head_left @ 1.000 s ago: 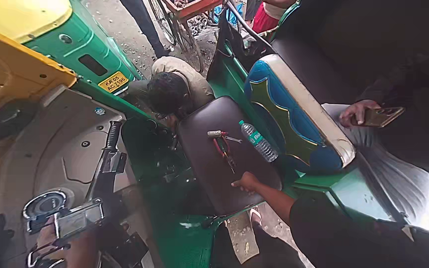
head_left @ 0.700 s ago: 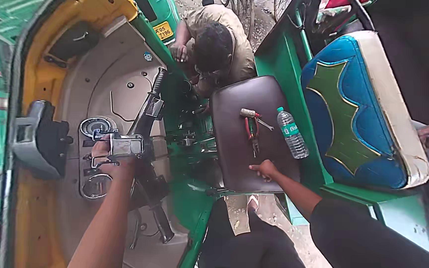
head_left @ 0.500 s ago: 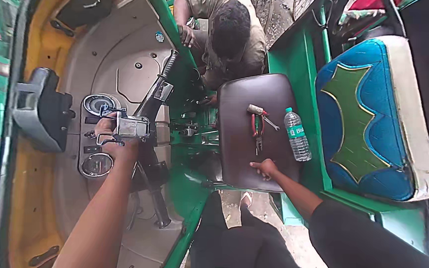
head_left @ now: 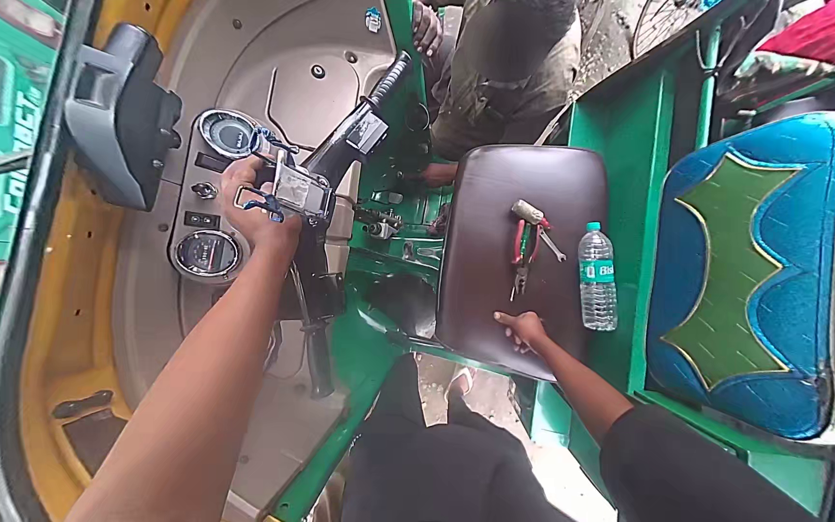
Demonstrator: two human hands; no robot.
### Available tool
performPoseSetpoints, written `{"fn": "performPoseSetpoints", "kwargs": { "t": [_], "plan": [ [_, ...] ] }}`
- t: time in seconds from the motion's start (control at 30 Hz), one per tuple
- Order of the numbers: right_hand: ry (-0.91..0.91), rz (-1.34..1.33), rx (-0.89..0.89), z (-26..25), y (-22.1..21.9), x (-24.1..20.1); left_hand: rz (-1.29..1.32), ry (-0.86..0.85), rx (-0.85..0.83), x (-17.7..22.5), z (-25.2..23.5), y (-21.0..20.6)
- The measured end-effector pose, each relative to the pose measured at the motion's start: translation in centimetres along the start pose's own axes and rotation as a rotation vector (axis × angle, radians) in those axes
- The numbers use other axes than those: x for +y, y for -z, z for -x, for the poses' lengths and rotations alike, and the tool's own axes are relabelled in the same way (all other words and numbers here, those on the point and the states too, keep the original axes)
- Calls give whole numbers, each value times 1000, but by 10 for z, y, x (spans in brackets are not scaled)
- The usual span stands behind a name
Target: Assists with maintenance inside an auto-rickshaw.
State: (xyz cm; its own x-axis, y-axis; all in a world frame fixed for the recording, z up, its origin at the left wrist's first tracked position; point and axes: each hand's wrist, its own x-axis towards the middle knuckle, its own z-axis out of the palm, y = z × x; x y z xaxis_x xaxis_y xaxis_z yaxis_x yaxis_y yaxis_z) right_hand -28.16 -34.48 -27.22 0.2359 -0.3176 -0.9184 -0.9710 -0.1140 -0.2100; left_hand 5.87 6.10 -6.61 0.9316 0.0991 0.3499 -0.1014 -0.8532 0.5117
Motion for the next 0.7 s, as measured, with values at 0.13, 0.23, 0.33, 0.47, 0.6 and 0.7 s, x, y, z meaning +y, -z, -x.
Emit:
{"fn": "performPoseSetpoints", "kwargs": {
  "t": [0.13, 0.23, 0.33, 0.47, 0.6, 0.7],
  "plan": [
    [8, 8, 8, 0, -1, 0, 31, 42, 9, -3, -2, -3],
    [10, 5, 7, 1, -2, 0, 15, 76, -17, 11, 1, 5],
    [7, -1, 2, 3, -1, -2, -24, 185, -98, 45, 2, 26],
    [1, 3, 2, 5, -1, -1, 10, 147, -64, 46, 7, 25],
    [4, -4, 5, 4, -2, -3, 33, 164, -39, 46, 5, 25],
    [1, -5, 1, 2, -2, -1, 30, 73, -5, 30, 5, 15]
  ]
}}
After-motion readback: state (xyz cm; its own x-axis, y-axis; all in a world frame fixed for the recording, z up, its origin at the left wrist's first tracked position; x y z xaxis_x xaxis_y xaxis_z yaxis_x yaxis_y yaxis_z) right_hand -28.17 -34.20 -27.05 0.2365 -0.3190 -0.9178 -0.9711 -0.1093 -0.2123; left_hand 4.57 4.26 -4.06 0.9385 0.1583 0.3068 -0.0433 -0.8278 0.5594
